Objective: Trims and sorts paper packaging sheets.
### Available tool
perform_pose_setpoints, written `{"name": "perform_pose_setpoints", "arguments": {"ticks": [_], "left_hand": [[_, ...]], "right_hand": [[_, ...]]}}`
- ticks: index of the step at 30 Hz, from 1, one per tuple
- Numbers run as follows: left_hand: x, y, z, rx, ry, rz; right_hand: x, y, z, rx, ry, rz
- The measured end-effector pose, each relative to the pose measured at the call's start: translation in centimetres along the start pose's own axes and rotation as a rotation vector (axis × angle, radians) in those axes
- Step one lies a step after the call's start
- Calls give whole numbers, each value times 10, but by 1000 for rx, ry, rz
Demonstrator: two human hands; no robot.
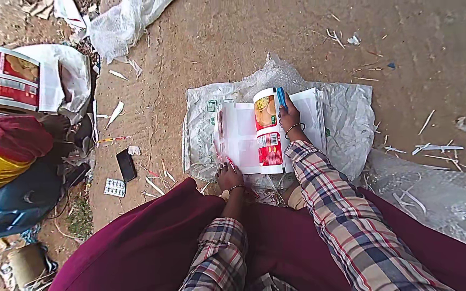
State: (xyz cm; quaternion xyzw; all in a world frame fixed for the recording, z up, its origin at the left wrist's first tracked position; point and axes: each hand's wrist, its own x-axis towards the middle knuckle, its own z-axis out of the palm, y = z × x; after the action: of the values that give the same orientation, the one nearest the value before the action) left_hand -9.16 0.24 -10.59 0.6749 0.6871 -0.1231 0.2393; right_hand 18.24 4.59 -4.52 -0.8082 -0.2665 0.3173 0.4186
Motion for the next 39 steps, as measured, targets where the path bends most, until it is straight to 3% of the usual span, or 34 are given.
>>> {"name": "perform_pose_setpoints", "arguments": {"ticks": [4,7,10,17,27,32,37,39], "left_hand": [[-4,14,-8,76,52,-49],[-8,15,-3,300,83,128],[-8,23,-11,405,-98,260],[3,34,-26,333,-289,253],[27,32,-50,381,-303,205],[5,31,-42,246,-267,74],[-3,44,-20,18,-100,269],[-14,60,-39,-145,-204,310]], "right_hand": [[8,-3,-5,-84,-69,-19],[6,-11,-5,-188,-50,-17],[0,-27,-6,-342,-60,10],[15,-65,-21,-357,-194,153],[8,-82,-29,-464,-299,229],[-14,-80,-37,-455,-345,291],[-36,-72,-38,-482,-359,310],[-46,-68,-38,-504,-367,310]]}}
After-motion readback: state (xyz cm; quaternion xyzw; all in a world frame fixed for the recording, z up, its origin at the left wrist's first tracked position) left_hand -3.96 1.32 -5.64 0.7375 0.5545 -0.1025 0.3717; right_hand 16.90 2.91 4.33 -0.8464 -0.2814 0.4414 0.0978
